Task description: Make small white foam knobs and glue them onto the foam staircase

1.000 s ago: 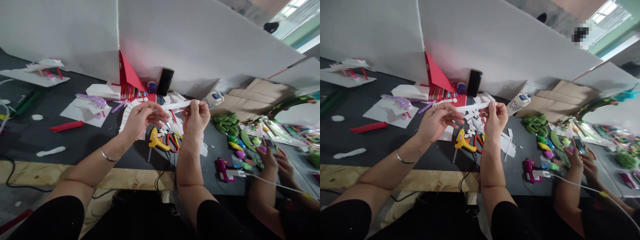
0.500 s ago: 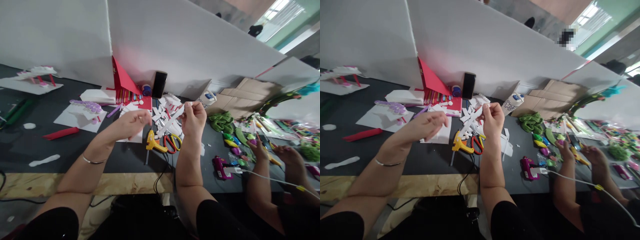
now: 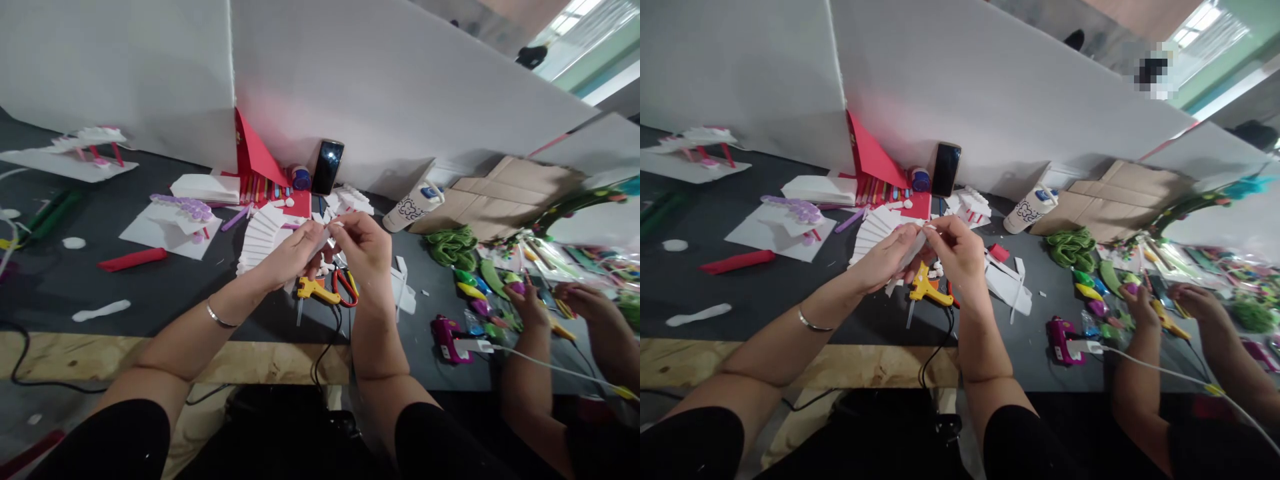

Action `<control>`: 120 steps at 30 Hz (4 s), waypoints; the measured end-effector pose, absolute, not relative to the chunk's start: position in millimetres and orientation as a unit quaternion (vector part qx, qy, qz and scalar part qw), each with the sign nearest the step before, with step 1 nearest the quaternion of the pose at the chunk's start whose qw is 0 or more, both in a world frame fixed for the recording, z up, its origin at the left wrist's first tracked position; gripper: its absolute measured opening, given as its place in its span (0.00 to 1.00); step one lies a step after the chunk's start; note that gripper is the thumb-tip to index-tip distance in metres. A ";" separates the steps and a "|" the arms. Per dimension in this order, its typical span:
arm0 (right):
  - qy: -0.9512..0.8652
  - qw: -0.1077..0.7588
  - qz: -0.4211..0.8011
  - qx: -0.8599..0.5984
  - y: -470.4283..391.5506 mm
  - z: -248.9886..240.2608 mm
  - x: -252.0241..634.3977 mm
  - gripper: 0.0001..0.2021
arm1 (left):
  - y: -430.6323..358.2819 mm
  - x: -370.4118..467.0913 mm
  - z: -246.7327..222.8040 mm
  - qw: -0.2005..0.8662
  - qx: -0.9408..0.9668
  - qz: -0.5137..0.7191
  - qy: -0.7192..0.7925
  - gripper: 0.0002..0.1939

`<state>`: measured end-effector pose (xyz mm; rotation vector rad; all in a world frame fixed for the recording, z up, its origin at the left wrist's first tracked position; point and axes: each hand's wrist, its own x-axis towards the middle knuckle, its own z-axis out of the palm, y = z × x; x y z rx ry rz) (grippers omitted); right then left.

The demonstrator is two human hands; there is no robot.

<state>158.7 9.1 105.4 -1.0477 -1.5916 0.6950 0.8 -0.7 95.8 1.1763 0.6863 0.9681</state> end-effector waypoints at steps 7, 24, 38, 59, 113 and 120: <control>-0.656 0.539 0.281 -0.447 11.9 104.0 157.7 0.05 | -1.1 -0.1 100.0 0.592 0.570 0.455 0.344 0.16; -0.615 0.571 0.298 -0.455 13.7 107.2 157.0 0.05 | 2.0 -3.3 100.0 0.545 0.586 0.485 0.352 0.19; -0.686 0.573 0.167 -0.416 11.5 102.9 153.2 0.03 | 0.7 -1.7 99.7 0.543 0.534 0.530 0.373 0.19; -0.758 0.535 -0.003 -0.374 5.3 108.7 153.6 0.04 | 0.0 -3.7 101.4 0.507 0.515 0.559 0.406 0.13; -0.755 0.495 -0.163 -0.397 9.5 104.0 150.6 0.09 | -0.4 -2.9 102.0 0.500 0.545 0.544 0.396 0.08; -0.778 0.467 -0.196 -0.371 8.5 105.4 151.1 0.11 | 1.4 -1.1 99.3 0.466 0.554 0.566 0.394 0.04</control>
